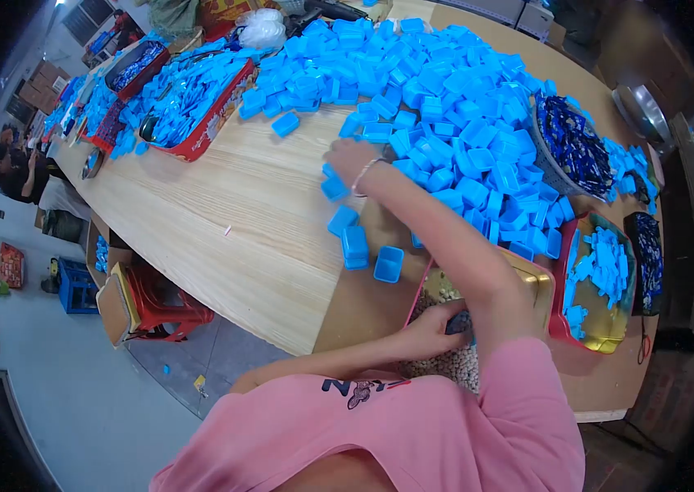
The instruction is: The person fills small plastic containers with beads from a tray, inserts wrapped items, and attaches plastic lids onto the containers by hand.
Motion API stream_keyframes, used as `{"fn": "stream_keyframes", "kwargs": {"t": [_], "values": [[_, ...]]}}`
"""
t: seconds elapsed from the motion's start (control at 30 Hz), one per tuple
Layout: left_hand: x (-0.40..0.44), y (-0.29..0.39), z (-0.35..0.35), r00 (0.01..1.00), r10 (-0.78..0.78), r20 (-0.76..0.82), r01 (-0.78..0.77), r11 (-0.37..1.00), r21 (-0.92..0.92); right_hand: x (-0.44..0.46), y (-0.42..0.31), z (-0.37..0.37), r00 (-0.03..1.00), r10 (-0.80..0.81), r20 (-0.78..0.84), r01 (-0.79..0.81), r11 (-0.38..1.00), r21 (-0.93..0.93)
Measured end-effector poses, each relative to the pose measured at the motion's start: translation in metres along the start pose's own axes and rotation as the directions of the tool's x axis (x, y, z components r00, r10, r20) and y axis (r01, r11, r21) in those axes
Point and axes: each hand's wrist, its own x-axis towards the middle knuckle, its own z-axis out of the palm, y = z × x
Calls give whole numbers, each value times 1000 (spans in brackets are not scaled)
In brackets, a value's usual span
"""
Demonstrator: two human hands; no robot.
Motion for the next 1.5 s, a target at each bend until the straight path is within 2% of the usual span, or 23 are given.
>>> {"fn": "stream_keyframes", "kwargs": {"t": [0.03,0.07,0.1,0.13,0.2,0.23,0.3,0.33,0.4,0.47,0.5,0.63,0.7,0.73,0.8,0.87,0.9,0.97,1.0,1.07,1.13,1.3,1.5], "values": [[-1,3,-1,1000,-13,2,13,1000,1,7,1,22,987,-143,-70,141,989,-33],[-3,6,-1,1000,-26,5,26,1000,1,11,3,16,987,-145,-69,143,989,-29],[-5,8,-2,999,-38,8,38,999,0,16,7,9,993,-39,109,32,997,65],[-5,10,-3,999,-46,13,46,999,-1,17,13,1,955,51,291,-93,987,132],[-3,8,-4,1000,-19,16,20,1000,-3,-2,27,-14,977,80,198,-99,991,89],[-3,5,-4,1000,4,23,-4,1000,0,-15,33,-25,973,91,210,-110,990,82],[0,-1,-1,998,50,41,-50,999,2,-44,42,-51,974,205,95,-199,978,-66],[1,-6,0,996,86,28,-87,996,20,-60,45,-62,968,227,109,-220,973,-77],[2,-8,3,991,126,48,-127,992,23,-92,51,-88,948,309,80,-315,947,70],[2,-1,-1,996,10,91,-14,999,39,-115,57,-109,926,377,32,-374,902,217],[3,0,0,995,17,99,-22,999,43,-123,60,-113,924,382,24,-378,902,210],[2,3,-1,993,-45,111,42,999,26,-143,71,-110,902,431,-7,-423,882,-209],[2,2,-2,993,-38,108,35,999,21,-125,77,-105,927,370,-63,-367,928,65],[2,1,-1,994,-38,107,38,999,9,-109,76,-105,927,368,-76,-365,929,60],[2,-1,-1,993,-40,107,41,999,-14,-65,74,-104,872,485,62,-489,865,117],[1,0,0,994,-72,82,75,996,-38,-30,99,-68,848,450,-279,-489,868,-86],[1,-3,1,994,-64,87,67,997,-31,-20,121,-52,845,450,-289,-492,866,-90],[1,-7,0,989,-109,98,114,993,-43,-8,159,-32,763,479,-434,-615,743,-264],[4,-6,-3,989,-107,104,111,993,-34,-8,168,-40,757,480,-443,-621,738,-262],[6,-1,-7,993,-62,99,63,998,-6,-17,188,-64,814,552,-182,-581,755,-304],[3,1,-3,995,-27,101,27,1000,1,-39,198,-78,796,594,116,-532,778,-335],[2,-2,-1,989,-83,125,95,991,-98,-107,197,-86,757,626,188,-557,768,-316],[-2,14,-5,966,-217,140,227,972,-54,-181,179,-100,710,664,234,-611,747,-262]]}}
